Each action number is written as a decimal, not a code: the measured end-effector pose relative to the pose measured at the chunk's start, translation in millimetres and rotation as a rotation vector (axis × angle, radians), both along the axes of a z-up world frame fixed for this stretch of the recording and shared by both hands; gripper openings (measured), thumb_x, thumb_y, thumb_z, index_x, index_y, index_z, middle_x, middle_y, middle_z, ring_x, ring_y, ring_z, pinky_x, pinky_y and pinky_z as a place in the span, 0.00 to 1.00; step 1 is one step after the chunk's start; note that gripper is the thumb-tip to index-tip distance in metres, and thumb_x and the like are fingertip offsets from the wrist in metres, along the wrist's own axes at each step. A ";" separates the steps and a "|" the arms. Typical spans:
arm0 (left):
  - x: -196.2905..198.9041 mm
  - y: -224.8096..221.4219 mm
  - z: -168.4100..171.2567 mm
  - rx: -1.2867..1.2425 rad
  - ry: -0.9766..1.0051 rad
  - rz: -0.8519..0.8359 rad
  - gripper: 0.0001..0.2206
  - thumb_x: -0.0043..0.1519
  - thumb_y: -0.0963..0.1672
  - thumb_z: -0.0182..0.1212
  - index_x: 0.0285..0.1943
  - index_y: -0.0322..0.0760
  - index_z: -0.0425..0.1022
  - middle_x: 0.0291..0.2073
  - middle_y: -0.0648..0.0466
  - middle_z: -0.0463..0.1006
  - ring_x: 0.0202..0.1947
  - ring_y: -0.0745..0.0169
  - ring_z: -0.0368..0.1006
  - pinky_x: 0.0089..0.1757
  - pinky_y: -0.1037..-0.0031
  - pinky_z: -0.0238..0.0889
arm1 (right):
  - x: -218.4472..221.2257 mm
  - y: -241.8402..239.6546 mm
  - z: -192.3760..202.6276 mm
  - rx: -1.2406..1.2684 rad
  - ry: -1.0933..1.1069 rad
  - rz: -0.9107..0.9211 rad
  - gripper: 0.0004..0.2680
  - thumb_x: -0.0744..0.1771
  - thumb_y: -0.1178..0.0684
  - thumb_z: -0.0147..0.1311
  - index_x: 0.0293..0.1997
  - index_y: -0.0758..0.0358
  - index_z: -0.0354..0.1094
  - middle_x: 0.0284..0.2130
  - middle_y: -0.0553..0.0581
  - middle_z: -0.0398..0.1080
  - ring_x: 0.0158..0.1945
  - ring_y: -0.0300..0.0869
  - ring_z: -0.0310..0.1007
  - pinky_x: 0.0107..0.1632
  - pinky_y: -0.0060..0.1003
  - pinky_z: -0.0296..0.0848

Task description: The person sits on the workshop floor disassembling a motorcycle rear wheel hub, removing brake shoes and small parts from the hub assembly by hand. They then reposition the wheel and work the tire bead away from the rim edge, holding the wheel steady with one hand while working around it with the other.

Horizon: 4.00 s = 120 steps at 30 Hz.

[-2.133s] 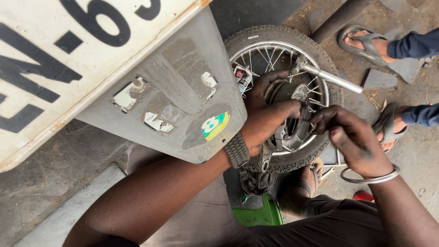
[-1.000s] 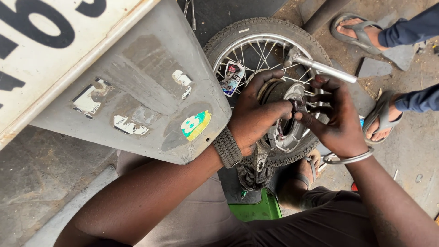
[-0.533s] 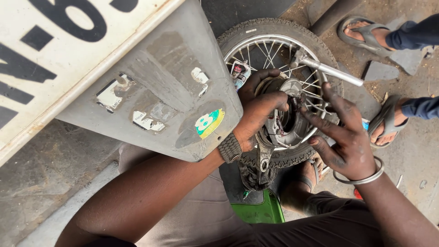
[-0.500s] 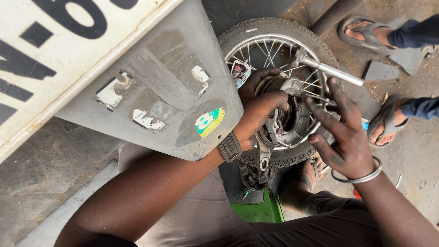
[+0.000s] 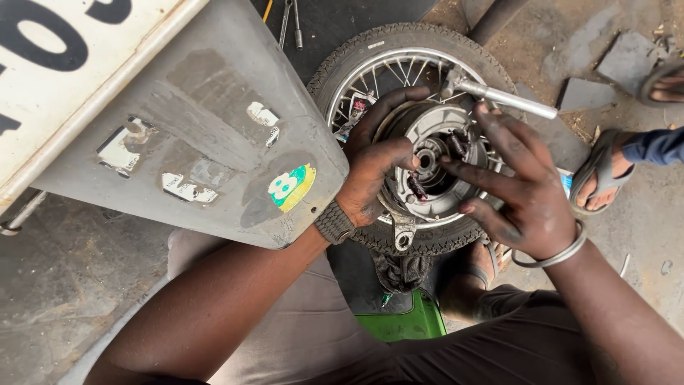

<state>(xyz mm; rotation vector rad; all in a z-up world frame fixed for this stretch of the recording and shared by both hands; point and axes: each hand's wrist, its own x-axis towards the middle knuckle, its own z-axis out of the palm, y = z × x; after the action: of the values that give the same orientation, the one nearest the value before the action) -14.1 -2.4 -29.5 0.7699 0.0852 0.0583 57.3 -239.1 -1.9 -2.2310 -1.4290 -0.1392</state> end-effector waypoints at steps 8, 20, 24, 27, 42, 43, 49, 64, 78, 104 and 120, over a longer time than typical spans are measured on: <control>-1.7 0.8 -3.1 0.112 -0.019 -0.011 0.32 0.52 0.37 0.56 0.71 0.32 0.67 0.54 0.46 0.76 0.48 0.60 0.72 0.47 0.72 0.72 | -16.0 18.5 30.5 -0.029 -0.139 -0.025 0.22 0.60 0.39 0.62 0.57 0.57 0.75 0.67 0.73 0.58 0.67 0.64 0.60 0.68 0.55 0.61; -7.4 -1.2 -3.5 0.292 -0.276 -0.058 0.32 0.59 0.37 0.58 0.76 0.38 0.61 0.60 0.48 0.74 0.53 0.63 0.76 0.42 0.74 0.78 | -47.4 8.3 16.8 -0.115 0.527 -0.204 0.23 0.59 0.47 0.71 0.57 0.63 0.73 0.21 0.53 0.69 0.22 0.38 0.70 0.27 0.34 0.65; -5.0 -6.1 -11.7 0.299 -0.280 -0.055 0.33 0.58 0.36 0.58 0.77 0.39 0.60 0.60 0.48 0.74 0.51 0.62 0.77 0.43 0.74 0.81 | -46.7 5.0 11.7 -0.043 0.829 -0.172 0.24 0.59 0.48 0.69 0.60 0.65 0.71 0.19 0.50 0.66 0.22 0.34 0.64 0.26 0.31 0.62; -4.8 -8.2 -15.3 0.277 -0.284 -0.054 0.32 0.60 0.36 0.59 0.77 0.39 0.60 0.63 0.48 0.71 0.60 0.61 0.75 0.53 0.71 0.81 | -43.6 -2.4 -1.3 0.132 1.303 -0.132 0.28 0.61 0.45 0.68 0.65 0.70 0.65 0.20 0.49 0.66 0.22 0.33 0.63 0.25 0.29 0.61; -6.6 -4.3 -11.7 0.295 -0.189 -0.026 0.32 0.56 0.36 0.58 0.75 0.36 0.63 0.56 0.48 0.76 0.47 0.64 0.77 0.44 0.70 0.77 | -46.5 7.5 -8.3 0.603 1.727 0.032 0.36 0.65 0.32 0.61 0.75 0.65 0.48 0.27 0.55 0.65 0.24 0.40 0.67 0.28 0.32 0.67; -7.1 -4.5 -12.2 0.295 -0.190 -0.024 0.32 0.56 0.36 0.58 0.75 0.36 0.63 0.56 0.48 0.76 0.47 0.64 0.77 0.44 0.70 0.77 | -44.9 7.2 -3.2 0.601 1.727 0.034 0.36 0.65 0.32 0.61 0.75 0.65 0.48 0.27 0.55 0.65 0.24 0.40 0.67 0.28 0.32 0.67; -9.3 -3.7 -12.1 0.245 -0.073 0.039 0.30 0.56 0.37 0.60 0.71 0.35 0.64 0.52 0.49 0.79 0.46 0.67 0.77 0.45 0.72 0.77 | -44.3 19.8 22.9 0.102 0.794 -0.265 0.29 0.65 0.40 0.61 0.70 0.62 0.53 0.23 0.53 0.71 0.22 0.39 0.71 0.27 0.34 0.67; -11.3 -1.7 -18.9 0.243 0.124 0.057 0.30 0.56 0.39 0.62 0.71 0.34 0.64 0.35 0.52 0.78 0.35 0.68 0.75 0.39 0.74 0.73 | -40.3 26.3 6.3 -0.169 0.201 -0.222 0.28 0.64 0.42 0.63 0.72 0.57 0.61 0.27 0.62 0.76 0.24 0.46 0.77 0.29 0.42 0.74; -14.5 1.8 -12.3 0.290 0.151 0.054 0.30 0.56 0.40 0.62 0.71 0.38 0.64 0.38 0.52 0.79 0.37 0.67 0.76 0.38 0.71 0.74 | -30.9 21.6 -6.2 -0.128 0.582 -0.235 0.28 0.64 0.49 0.62 0.72 0.62 0.57 0.20 0.51 0.72 0.19 0.36 0.69 0.25 0.33 0.66; -27.7 10.0 -20.6 0.302 0.195 0.167 0.24 0.54 0.42 0.64 0.61 0.33 0.68 0.40 0.54 0.77 0.38 0.69 0.75 0.40 0.75 0.72 | -54.3 50.3 11.2 -0.386 -0.309 -0.085 0.16 0.61 0.51 0.62 0.54 0.48 0.75 0.34 0.50 0.74 0.31 0.44 0.76 0.32 0.41 0.74; -44.9 50.2 -55.1 0.798 0.053 0.033 0.16 0.59 0.49 0.61 0.50 0.37 0.77 0.35 0.57 0.81 0.39 0.68 0.76 0.44 0.74 0.69 | -49.1 51.4 16.8 -0.540 -0.331 0.039 0.19 0.58 0.55 0.61 0.52 0.39 0.78 0.48 0.51 0.75 0.35 0.43 0.79 0.29 0.38 0.76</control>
<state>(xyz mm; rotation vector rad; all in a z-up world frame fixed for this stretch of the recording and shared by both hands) -59.0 47.8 -84.6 1.5678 0.1270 0.1059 8.2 -187.8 14.9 -2.7030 -1.8599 -0.1244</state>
